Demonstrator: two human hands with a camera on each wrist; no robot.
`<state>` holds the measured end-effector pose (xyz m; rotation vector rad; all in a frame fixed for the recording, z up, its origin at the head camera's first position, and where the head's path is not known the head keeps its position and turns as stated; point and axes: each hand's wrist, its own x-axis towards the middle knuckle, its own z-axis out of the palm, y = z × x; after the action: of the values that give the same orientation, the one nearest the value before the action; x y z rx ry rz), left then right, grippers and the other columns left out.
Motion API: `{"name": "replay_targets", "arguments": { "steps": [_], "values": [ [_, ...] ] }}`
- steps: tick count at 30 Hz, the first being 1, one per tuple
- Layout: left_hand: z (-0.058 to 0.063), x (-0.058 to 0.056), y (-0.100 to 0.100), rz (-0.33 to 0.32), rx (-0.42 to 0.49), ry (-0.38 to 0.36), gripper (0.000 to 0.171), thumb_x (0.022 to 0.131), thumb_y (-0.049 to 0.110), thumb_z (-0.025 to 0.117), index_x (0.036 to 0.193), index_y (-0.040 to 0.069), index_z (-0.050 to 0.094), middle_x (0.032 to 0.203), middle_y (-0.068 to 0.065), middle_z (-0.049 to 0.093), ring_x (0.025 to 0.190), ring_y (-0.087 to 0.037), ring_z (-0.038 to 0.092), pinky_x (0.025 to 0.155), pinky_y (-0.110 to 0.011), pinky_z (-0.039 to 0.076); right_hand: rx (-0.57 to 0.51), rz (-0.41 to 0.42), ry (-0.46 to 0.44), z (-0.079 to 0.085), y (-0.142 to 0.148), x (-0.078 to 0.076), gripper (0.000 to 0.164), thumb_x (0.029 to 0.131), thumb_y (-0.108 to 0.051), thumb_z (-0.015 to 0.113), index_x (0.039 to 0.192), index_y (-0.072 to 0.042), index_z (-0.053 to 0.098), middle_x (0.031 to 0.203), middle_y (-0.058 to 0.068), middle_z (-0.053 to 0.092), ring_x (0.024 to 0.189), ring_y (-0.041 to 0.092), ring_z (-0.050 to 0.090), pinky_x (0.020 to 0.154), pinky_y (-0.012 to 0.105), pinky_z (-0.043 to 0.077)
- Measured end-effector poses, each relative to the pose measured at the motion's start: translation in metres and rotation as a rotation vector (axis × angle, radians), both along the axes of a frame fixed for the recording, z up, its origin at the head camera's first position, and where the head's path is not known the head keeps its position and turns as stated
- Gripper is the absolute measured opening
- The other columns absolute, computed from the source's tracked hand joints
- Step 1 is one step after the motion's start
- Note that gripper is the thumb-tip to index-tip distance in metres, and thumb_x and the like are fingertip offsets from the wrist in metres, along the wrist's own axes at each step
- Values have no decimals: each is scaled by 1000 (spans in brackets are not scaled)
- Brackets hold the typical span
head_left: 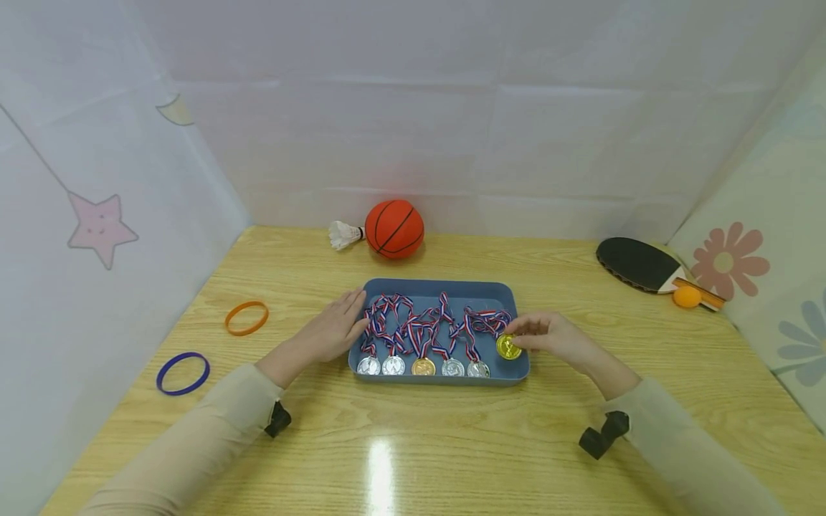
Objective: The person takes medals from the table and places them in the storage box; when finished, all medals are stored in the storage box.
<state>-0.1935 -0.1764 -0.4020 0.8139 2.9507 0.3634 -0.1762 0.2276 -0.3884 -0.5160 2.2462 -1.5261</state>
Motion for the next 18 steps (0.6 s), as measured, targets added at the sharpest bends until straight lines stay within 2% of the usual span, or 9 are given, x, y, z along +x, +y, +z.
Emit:
{"name": "replay_targets", "arguments": {
  "steps": [4,8,11,14,18],
  "values": [
    [0,0,1,2,-2,-1,59,101,29,33,142,-11,19,146,-27,18,133,-41,15,107,-51,17,29,70,119,-5,1,0,19,87,-16,65,102,-6,69,95,2,65,81,12,60,67,27,52],
    [1,0,1,5,-3,-7,59,101,30,32,142,-10,19,146,-26,18,134,-41,15,107,-50,17,73,129,189,-8,-1,0,20,87,-12,64,102,1,67,96,5,67,82,13,61,64,26,51],
    [2,0,1,4,-3,-9,59,101,30,32,142,-10,18,147,-26,18,134,-40,15,107,-50,17,143,140,210,-8,-3,0,19,86,-9,64,102,2,67,96,8,67,85,16,61,66,27,51],
    [2,0,1,3,-3,-9,58,101,29,32,142,-10,18,147,-26,17,134,-41,14,107,-51,17,205,148,252,-9,-6,-1,15,85,-5,65,99,-1,69,95,7,67,85,17,61,67,27,51],
    [0,0,1,8,-3,-10,58,101,29,32,142,-10,18,147,-26,17,134,-41,14,107,-51,16,278,159,325,-8,-9,0,12,84,-4,66,95,-6,71,90,2,67,76,11,56,61,25,48]
  ]
}}
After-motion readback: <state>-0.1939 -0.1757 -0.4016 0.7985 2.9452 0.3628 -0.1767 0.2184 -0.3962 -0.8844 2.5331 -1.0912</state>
